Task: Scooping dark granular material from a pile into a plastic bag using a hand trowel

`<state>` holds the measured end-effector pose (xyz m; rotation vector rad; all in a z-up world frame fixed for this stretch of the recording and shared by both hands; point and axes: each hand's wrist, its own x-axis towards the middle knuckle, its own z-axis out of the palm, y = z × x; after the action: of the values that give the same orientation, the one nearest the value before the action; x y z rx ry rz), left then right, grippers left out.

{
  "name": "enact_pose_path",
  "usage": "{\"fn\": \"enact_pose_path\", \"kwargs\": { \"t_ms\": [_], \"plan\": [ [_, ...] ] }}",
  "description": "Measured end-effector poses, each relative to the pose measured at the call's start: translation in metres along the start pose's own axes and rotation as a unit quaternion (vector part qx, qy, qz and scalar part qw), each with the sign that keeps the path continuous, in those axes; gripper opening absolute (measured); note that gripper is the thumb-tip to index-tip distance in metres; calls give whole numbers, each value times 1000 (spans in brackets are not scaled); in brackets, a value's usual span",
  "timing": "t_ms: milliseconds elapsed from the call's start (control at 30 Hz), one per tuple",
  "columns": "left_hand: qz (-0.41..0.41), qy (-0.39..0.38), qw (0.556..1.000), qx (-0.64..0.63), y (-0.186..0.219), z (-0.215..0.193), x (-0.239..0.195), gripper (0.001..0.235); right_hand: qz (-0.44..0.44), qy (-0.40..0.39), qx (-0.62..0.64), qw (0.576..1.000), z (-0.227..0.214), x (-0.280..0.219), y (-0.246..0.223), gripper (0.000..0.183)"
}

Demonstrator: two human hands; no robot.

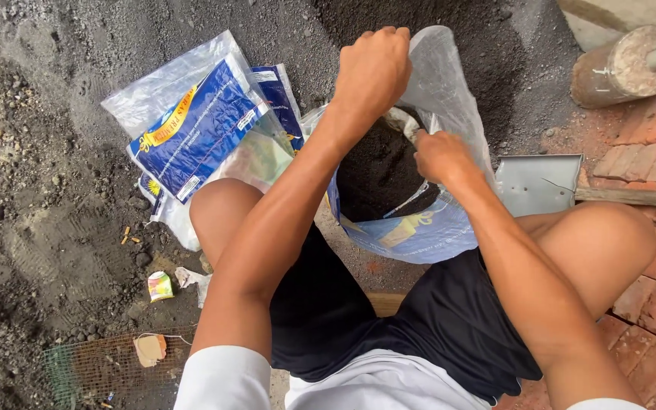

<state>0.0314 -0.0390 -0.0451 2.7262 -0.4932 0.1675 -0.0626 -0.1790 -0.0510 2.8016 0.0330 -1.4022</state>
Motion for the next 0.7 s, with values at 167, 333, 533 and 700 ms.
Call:
{"fn": "enact_pose_path", "kwargs": {
  "t_ms": [167, 333, 533, 700],
  "plan": [
    [6, 31, 999, 10, -13, -9, 4, 11, -41, 84, 44, 995, 42, 57, 5, 36],
    [56, 73, 992, 86, 4, -25, 1, 10, 17, -3, 140, 990, 40, 24, 1, 35],
    [139, -87, 984, -71, 44, -13, -21, 45, -54, 41, 104, 992, 100, 43, 16, 26],
    [164, -329, 927, -81, 68, 39, -18, 78, -87, -26, 10, 996, 79, 5, 22, 30]
  ]
}}
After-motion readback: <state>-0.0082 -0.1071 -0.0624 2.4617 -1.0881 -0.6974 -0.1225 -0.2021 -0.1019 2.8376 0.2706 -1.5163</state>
